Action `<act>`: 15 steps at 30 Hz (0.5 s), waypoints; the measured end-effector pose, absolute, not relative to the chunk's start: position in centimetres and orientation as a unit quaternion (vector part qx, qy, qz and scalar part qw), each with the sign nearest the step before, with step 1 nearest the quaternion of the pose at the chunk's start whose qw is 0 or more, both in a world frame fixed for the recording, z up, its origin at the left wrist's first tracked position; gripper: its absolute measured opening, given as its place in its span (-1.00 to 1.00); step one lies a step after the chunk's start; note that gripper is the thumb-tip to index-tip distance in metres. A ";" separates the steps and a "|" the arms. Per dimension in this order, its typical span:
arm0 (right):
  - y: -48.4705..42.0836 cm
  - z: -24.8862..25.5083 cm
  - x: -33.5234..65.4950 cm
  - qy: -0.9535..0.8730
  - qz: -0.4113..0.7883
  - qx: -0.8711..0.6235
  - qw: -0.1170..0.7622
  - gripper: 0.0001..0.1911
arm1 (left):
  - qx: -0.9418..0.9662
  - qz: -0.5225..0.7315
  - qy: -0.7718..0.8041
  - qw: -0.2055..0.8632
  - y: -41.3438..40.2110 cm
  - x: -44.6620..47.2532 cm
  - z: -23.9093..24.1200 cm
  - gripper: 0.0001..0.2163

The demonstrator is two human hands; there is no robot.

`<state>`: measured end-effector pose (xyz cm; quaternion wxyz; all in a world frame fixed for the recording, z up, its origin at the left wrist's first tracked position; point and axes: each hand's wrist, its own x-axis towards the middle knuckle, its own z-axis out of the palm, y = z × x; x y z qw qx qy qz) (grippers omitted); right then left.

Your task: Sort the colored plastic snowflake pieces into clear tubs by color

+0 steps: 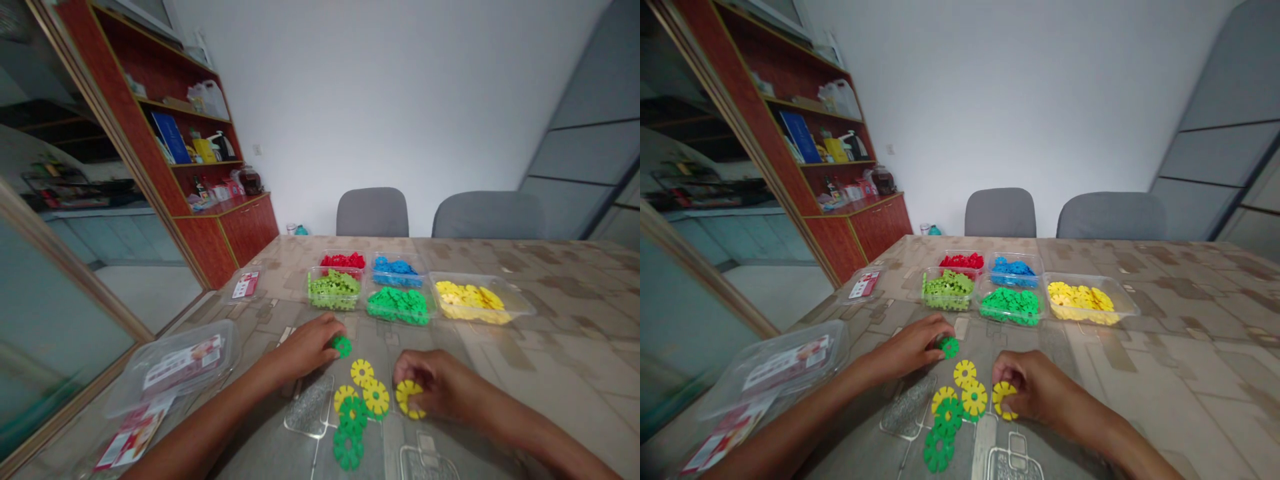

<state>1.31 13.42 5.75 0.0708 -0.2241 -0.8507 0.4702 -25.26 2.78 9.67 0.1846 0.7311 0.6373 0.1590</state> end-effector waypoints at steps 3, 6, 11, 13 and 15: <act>11.9 5.9 -0.9 -0.848 0.480 -0.203 0.095 -0.70 | 0.738 0.143 0.632 0.189 2.1 -24.8 10.7 -0.79; 10.7 6.5 -1.9 -0.856 0.464 -0.199 0.112 -0.64 | 0.762 0.107 0.592 0.238 1.4 -23.9 11.3 -0.72; 10.2 7.0 -1.1 -0.847 0.473 -0.223 0.089 -0.66 | 0.773 0.064 0.566 0.278 1.0 -23.0 11.0 -0.64; 10.5 7.1 -0.6 -0.837 0.495 -0.221 0.077 -0.69 | 0.777 0.061 0.561 0.280 1.1 -22.9 10.7 -0.66; 11.1 7.0 -0.2 -0.826 0.520 -0.210 0.068 -0.74 | 0.773 0.063 0.563 0.286 1.2 -23.0 10.6 -0.68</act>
